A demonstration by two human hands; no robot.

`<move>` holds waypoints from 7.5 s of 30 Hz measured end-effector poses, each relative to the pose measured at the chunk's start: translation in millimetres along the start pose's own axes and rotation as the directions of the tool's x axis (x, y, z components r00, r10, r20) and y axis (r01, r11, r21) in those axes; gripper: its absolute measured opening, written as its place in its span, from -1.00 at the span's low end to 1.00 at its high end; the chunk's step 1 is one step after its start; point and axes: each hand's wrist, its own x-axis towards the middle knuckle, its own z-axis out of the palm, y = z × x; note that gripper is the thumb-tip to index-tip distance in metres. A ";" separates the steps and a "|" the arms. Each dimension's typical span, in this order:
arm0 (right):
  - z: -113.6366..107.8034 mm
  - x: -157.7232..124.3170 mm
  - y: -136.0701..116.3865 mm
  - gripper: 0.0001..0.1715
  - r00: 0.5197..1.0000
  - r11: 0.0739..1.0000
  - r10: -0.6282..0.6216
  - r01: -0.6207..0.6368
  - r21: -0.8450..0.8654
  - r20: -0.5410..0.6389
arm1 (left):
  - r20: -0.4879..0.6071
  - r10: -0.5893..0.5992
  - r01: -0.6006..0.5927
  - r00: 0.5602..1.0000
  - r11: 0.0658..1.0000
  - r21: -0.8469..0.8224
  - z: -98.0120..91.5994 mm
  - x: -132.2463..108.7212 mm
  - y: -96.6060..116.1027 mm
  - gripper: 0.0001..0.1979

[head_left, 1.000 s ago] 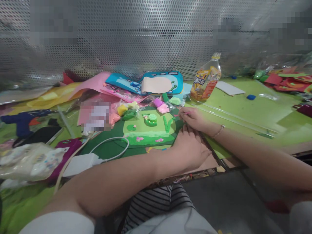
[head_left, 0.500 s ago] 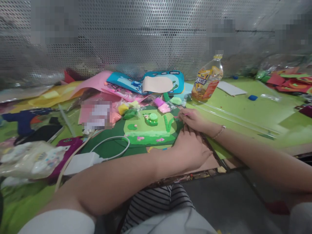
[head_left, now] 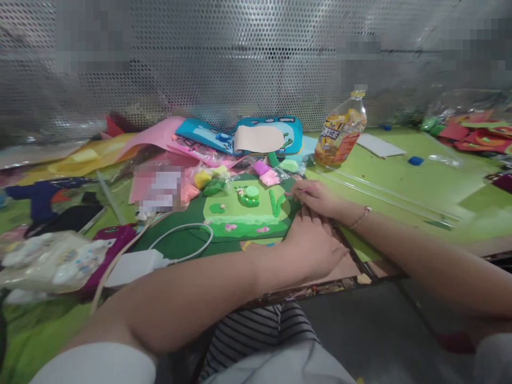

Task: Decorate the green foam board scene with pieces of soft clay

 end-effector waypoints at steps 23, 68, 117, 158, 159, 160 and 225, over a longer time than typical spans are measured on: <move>1.7 2.8 -4.4 -0.81 0.968 0.899 0.249 -0.238 0.369 0.018 | 0.061 -0.019 0.022 0.998 0.999 -0.040 -2.6 0.6 1.0 -0.24; 4.0 2.6 -2.8 -0.82 0.970 0.897 0.243 -0.232 0.376 0.018 | 0.069 -0.014 0.017 0.998 0.999 -0.051 -0.8 0.8 1.6 -0.27; 5.0 2.1 0.1 -0.78 0.975 0.858 0.219 -0.207 0.469 0.030 | 0.077 -0.027 0.031 0.997 0.998 -0.055 -0.4 1.2 1.8 -0.25; 4.6 2.1 -1.4 -0.78 0.970 0.825 0.234 -0.231 0.516 0.060 | 0.094 -0.023 0.027 0.995 0.999 -0.038 -2.4 1.0 1.6 -0.25; 4.7 1.9 -1.3 -0.79 0.970 0.823 0.235 -0.232 0.519 0.062 | 0.092 -0.022 0.026 0.996 0.999 -0.041 -2.2 1.1 1.5 -0.24; 4.7 1.8 -1.4 -0.79 0.970 0.822 0.235 -0.233 0.520 0.063 | 0.091 -0.022 0.026 0.996 0.999 -0.045 -1.9 1.1 1.4 -0.24; 3.3 0.9 -2.8 -0.78 0.989 0.868 0.142 -0.149 0.473 0.052 | 0.078 -0.008 0.011 0.997 0.999 -0.035 -2.2 1.1 1.4 -0.27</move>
